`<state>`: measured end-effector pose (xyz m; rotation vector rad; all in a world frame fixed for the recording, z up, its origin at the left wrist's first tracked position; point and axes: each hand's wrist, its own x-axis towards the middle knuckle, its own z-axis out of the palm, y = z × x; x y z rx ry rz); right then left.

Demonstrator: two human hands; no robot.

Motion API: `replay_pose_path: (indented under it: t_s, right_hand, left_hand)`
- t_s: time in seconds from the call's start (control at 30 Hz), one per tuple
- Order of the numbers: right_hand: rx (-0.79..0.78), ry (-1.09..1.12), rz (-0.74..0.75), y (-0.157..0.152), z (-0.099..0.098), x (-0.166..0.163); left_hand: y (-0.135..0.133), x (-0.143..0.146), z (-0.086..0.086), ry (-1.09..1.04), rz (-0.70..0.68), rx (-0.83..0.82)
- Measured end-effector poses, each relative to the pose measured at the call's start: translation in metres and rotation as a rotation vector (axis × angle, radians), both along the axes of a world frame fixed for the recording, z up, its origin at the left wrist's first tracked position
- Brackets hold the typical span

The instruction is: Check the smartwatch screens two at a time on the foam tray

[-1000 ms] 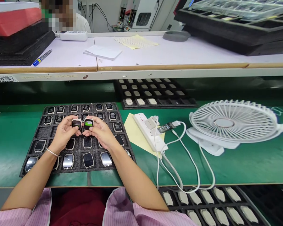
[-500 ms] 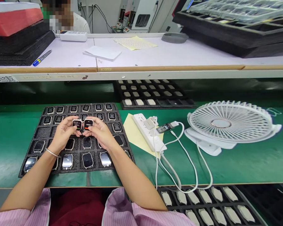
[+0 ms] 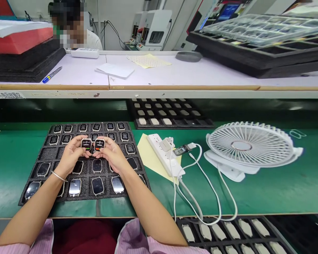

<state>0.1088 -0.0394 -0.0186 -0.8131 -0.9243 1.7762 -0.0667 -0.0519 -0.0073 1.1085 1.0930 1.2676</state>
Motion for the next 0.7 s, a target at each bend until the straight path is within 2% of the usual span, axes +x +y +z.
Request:
replay_pose_path:
  t_s: [0.47, 0.7]
  right_hand:
    - [-0.015, 0.077, 0.010, 0.0031, -0.0032, -0.0032]
    - [0.004, 0.023, 0.005, 0.0016, -0.0026, -0.0027]
  left_hand:
    - [-0.0003, -0.0023, -0.0012, -0.032, -0.004, -0.042]
    - [0.0015, -0.0032, -0.0016, -0.017, -0.018, 0.017]
